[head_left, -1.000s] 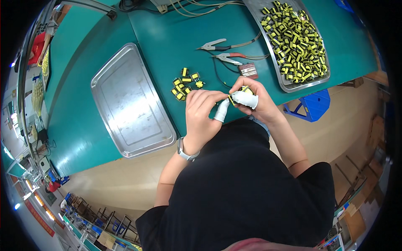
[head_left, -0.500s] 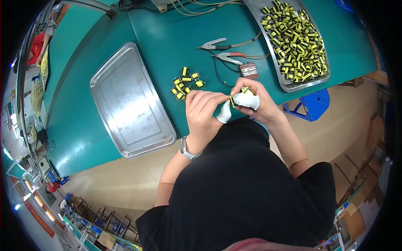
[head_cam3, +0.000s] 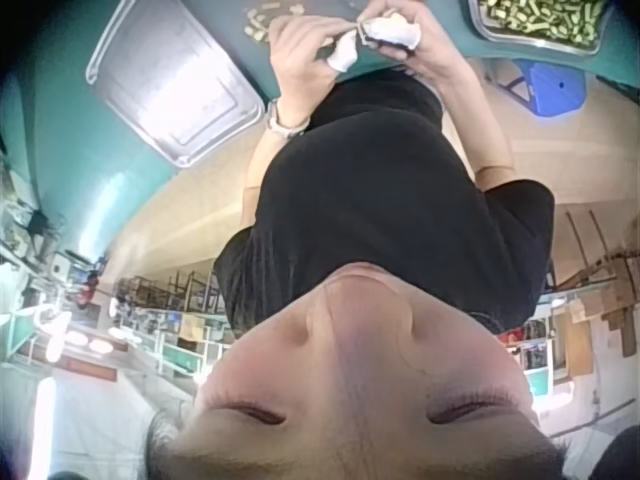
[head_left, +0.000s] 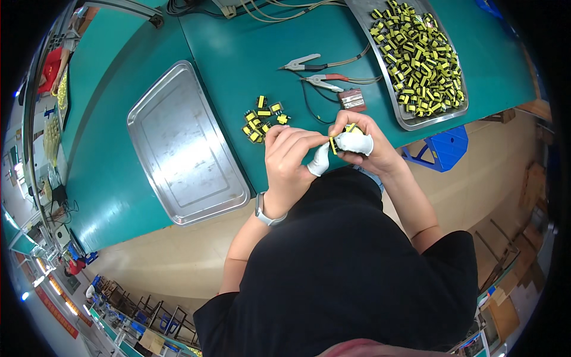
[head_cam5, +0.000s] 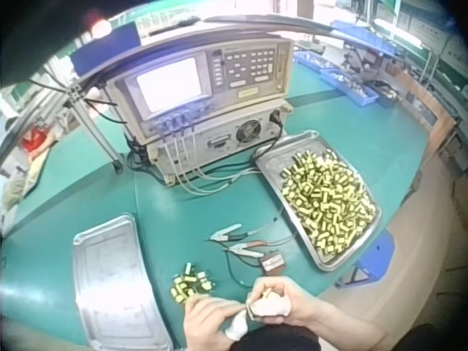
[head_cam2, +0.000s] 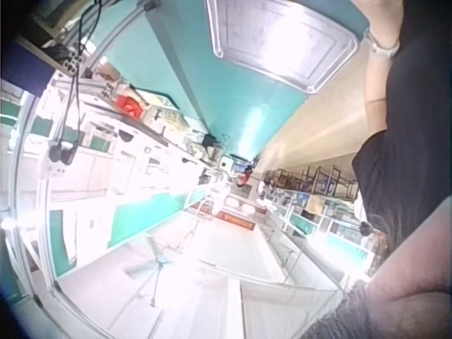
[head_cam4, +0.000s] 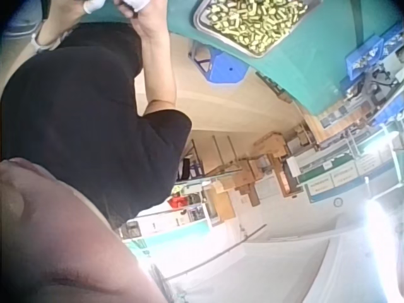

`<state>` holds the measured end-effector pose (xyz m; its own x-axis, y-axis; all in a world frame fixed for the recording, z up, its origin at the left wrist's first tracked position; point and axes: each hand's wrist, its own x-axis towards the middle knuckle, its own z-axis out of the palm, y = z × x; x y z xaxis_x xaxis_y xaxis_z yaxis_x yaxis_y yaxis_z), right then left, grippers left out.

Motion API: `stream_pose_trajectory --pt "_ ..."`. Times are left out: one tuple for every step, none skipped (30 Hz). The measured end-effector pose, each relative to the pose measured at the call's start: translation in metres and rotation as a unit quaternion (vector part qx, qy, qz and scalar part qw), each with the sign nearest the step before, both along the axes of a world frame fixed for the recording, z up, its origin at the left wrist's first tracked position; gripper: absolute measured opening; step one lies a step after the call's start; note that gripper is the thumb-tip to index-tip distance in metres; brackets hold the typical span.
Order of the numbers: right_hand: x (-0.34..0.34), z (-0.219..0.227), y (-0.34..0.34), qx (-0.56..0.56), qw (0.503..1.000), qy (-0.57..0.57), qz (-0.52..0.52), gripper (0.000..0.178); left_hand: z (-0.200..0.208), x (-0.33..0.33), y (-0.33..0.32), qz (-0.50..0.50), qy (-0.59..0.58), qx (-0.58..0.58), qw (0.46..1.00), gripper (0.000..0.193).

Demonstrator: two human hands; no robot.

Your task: Assembling small yellow electrical components into white frames and performing quality checks on a production line.

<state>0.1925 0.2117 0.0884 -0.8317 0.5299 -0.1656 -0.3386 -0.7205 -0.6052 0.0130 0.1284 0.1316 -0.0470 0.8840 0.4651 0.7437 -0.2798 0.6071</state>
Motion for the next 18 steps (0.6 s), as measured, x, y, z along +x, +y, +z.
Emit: stream_pose_trajectory --pt "-0.001 0.001 -0.001 -0.012 1.000 0.003 -0.002 0.025 0.000 -0.001 0.000 -0.005 -0.015 -0.004 1.000 0.022" --pt "-0.002 0.002 -0.001 -0.024 1.000 0.005 -0.005 0.029 0.000 -0.002 0.001 -0.009 -0.030 -0.007 0.999 0.022" --pt "-0.002 0.001 -0.002 -0.024 1.000 0.006 -0.005 0.029 0.001 -0.004 0.002 -0.009 -0.030 -0.007 0.999 0.022" --pt "-0.002 -0.002 -0.003 -0.029 0.999 0.028 -0.007 0.033 0.001 -0.008 0.003 -0.029 -0.045 -0.026 0.998 0.019" --pt "-0.002 -0.004 -0.004 -0.035 0.998 0.051 -0.009 0.037 0.002 -0.010 0.004 -0.048 -0.061 -0.044 0.996 0.017" --pt "-0.002 -0.004 -0.005 -0.035 0.998 0.050 -0.009 0.037 0.003 -0.012 0.005 -0.048 -0.061 -0.044 0.996 0.017" --pt "-0.003 -0.004 -0.006 -0.031 0.999 0.037 -0.013 0.040 0.004 -0.014 0.005 -0.057 -0.053 -0.044 0.996 0.016" --pt "-0.004 -0.004 -0.008 -0.028 0.999 0.024 -0.018 0.042 0.004 -0.016 0.005 -0.065 -0.046 -0.044 0.996 0.016" --pt "-0.005 -0.003 -0.009 -0.028 0.999 0.024 -0.018 0.042 0.003 -0.016 0.005 -0.065 -0.045 -0.044 0.996 0.016" --pt "-0.006 -0.002 -0.010 -0.027 0.999 0.031 -0.020 0.040 0.001 -0.016 0.005 -0.061 -0.051 -0.038 0.996 0.018" --pt "-0.007 -0.001 -0.010 -0.026 0.999 0.037 -0.022 0.038 0.000 -0.016 0.004 -0.058 -0.057 -0.032 0.996 0.020" --pt "-0.008 0.000 -0.011 -0.026 0.999 0.037 -0.022 0.038 0.001 -0.017 0.003 -0.057 -0.058 -0.031 0.996 0.020" --pt "-0.009 0.003 -0.011 -0.025 0.999 0.018 -0.020 0.035 0.001 -0.017 0.003 -0.053 -0.058 -0.033 0.996 0.020" --pt "-0.010 0.004 -0.011 -0.025 1.000 -0.001 -0.019 0.033 0.002 -0.017 0.003 -0.048 -0.059 -0.034 0.997 0.020" --pt "-0.009 0.004 -0.010 -0.025 1.000 -0.002 -0.019 0.033 0.002 -0.017 0.003 -0.049 -0.059 -0.034 0.996 0.020" --pt "-0.009 0.004 -0.010 -0.008 1.000 0.004 -0.016 0.030 0.003 -0.016 0.003 -0.048 -0.057 -0.025 0.997 0.020" --pt "-0.009 0.005 -0.009 0.008 1.000 0.009 -0.013 0.027 0.003 -0.015 0.003 -0.046 -0.055 -0.017 0.997 0.020" --pt "-0.009 0.006 -0.010 0.008 1.000 0.009 -0.013 0.027 0.003 -0.015 0.003 -0.046 -0.055 -0.017 0.997 0.020"
